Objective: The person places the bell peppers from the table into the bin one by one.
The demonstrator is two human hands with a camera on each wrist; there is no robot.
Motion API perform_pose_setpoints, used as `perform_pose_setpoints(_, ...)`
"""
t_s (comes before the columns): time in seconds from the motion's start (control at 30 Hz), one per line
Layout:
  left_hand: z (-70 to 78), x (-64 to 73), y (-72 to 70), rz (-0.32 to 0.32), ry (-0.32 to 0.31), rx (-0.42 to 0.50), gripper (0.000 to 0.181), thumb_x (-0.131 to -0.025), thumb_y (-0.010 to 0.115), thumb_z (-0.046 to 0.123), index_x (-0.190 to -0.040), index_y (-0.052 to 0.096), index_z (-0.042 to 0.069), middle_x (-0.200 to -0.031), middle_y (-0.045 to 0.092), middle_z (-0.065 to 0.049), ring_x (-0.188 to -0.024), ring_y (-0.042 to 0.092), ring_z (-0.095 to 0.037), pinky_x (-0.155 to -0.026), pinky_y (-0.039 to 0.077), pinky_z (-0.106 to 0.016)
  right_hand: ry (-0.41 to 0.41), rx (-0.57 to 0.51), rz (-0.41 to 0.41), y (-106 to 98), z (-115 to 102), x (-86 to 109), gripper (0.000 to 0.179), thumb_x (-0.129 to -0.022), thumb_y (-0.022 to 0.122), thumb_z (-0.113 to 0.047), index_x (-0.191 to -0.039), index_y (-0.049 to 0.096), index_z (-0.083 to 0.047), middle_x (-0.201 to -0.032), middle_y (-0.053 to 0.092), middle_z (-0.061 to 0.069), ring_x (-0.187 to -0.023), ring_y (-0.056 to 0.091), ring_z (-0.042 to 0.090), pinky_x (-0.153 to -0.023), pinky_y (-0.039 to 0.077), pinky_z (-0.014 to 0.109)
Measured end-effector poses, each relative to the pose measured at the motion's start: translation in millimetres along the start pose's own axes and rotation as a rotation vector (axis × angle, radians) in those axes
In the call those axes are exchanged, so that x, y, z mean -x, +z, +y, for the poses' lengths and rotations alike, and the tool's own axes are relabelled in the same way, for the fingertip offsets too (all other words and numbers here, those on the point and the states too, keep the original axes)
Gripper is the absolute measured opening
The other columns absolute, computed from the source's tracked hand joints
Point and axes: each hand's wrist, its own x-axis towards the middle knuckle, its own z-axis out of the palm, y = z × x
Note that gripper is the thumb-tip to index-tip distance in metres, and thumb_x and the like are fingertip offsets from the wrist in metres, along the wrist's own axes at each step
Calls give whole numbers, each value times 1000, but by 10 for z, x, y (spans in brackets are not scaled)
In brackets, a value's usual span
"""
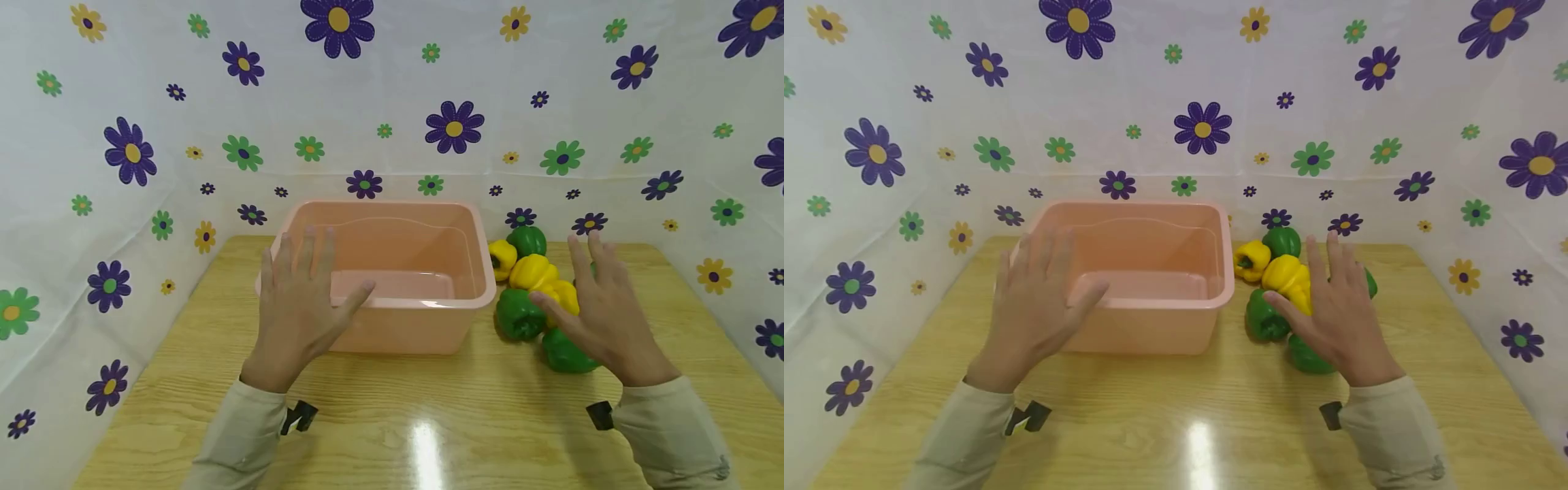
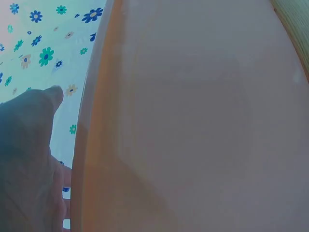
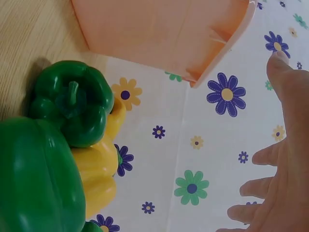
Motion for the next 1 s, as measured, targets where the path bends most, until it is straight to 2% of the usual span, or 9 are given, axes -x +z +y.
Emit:
perform_pose_setpoints(0.2,-110,8,-6,25,-33,60,92,-97,38,73,-162,23,9,-166,22,-18,-149,16,-50,-118,4,-69,27,-122,-32,10,-44,-33,94,-100,59,-51,-164,5,-8,-167,3,23,-150,11,49,-110,20,75)
perform_pose_setpoints(0.37,-211,31,-8,49,-75,127,89,-99,40,67,-162,22,7,-163,24,-24,-148,21,-49,-118,11,-67,25,-240,-23,29,-66,-91,87,-102,58,-44,-163,9,-4,-165,14,26,-149,18,49,-113,21,72)
perform_pose_setpoints(0.47,-257,29,-20,75,-114,172,85,-101,43,62,-160,24,4,-159,32,-26,-143,31,-50,-114,21,-68,36,-331,-2,57,-84,-119,80,-104,56,-39,-162,14,-2,-162,22,28,-144,28,50,-109,29,70)
perform_pose_setpoints(0.57,-290,26,-57,79,-192,237,83,-101,45,60,-160,25,5,-154,36,-28,-138,35,-51,-108,28,-70,71,-440,7,103,-120,-144,74,-105,56,-36,-160,20,-1,-157,31,29,-137,40,50,-104,39,68)
perform_pose_setpoints(0.7,-341,28,-115,62,-302,351,84,-100,45,61,-161,22,7,-154,32,-29,-138,29,-51,-105,29,-71,154,-548,-25,176,-187,-175,73,-105,56,-39,-158,26,0,-151,41,28,-131,49,48,-103,43,64)
perform_pose_setpoints(0.8,-398,36,-134,65,-346,457,83,-101,46,60,-161,24,6,-156,30,-28,-141,25,-48,-108,27,-70,197,-591,-53,238,-231,-193,71,-104,56,-41,-156,31,-1,-146,47,27,-127,54,46,-101,47,61)
perform_pose_setpoints(0.9,-452,55,-131,63,-382,544,82,-101,47,58,-161,25,7,-156,32,-26,-142,26,-46,-109,27,-70,204,-627,-66,305,-265,-205,65,-105,56,-38,-154,36,0,-139,54,26,-115,63,43,-95,53,57)
perform_pose_setpoints(1.0,-488,78,-115,64,-426,616,80,-101,49,57,-161,25,10,-153,35,-26,-138,35,-44,-106,35,-66,221,-714,-88,361,-306,-214,61,-105,56,-36,-152,40,0,-131,60,25,-100,71,34,-89,58,46)
